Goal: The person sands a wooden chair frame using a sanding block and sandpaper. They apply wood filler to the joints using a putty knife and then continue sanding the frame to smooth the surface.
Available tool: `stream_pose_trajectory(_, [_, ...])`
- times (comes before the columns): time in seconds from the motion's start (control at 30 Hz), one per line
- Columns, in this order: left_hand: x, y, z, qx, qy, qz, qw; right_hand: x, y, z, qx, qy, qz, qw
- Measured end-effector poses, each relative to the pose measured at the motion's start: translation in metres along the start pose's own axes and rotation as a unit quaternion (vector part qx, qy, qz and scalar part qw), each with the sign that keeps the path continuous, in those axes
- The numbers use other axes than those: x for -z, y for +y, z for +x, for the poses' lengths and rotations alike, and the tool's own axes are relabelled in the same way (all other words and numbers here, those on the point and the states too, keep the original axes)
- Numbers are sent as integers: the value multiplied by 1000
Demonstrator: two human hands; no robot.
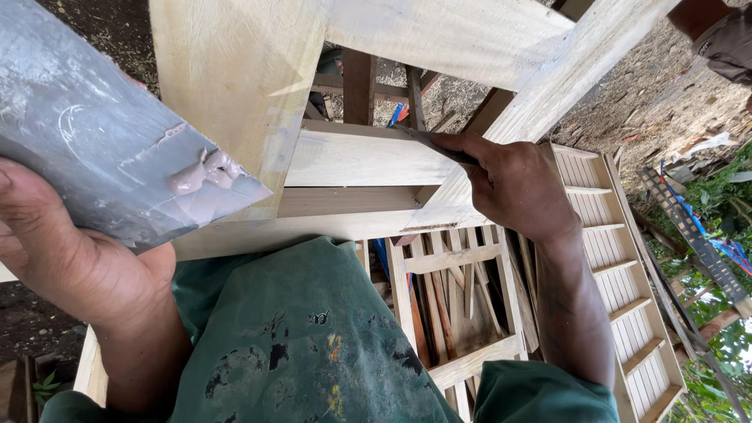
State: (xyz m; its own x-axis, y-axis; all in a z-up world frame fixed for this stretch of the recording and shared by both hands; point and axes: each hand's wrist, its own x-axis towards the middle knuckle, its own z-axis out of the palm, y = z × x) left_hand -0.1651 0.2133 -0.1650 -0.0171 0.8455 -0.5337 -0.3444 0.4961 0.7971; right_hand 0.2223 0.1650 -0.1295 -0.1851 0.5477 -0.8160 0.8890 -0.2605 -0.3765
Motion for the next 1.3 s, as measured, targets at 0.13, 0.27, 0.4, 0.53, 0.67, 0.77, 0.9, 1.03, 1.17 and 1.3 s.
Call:
stream_pose_trajectory(0.13, [-8, 6, 0, -17, -4, 2, 1000, 8, 4, -7, 84, 35, 92, 992])
stream_pose_trajectory(0.27, [-15, 17, 4, -13, -33, 11, 999, 18, 2, -59, 29, 14, 52, 998])
stream_pose_trajectory(0.4, [-22, 22, -1, -47, -40, 81, 995, 28, 9, -123, -154, 30, -71, 985])
stream_pose_trajectory(0.53, [-30, -7, -6, -210, 46, 330, 919, 4, 29, -153, -261, 78, -23, 962])
stream_pose_trajectory(0.67, [-27, -45, -11, -228, 63, 415, 878, -50, 51, -149, -155, 159, 162, 961])
stream_pose_trajectory(0.77, [-20, -61, -12, -190, 53, 390, 899, -88, 58, -146, -311, 86, 263, 909])
stream_pose_trajectory(0.9, [-18, -60, -13, -154, 47, 323, 933, -122, 74, -149, -132, 226, 300, 917])
stream_pose_trajectory(1.03, [-24, -41, -28, -114, 33, 214, 970, -144, 96, -178, -149, 288, 311, 893])
stream_pose_trajectory(1.17, [-30, -36, -65, -103, 17, 91, 990, -169, 113, -215, -190, 333, 234, 893])
stream_pose_trajectory(1.3, [-36, -35, -128, -119, 2, -15, 993, -194, 125, -238, -55, 405, 195, 891])
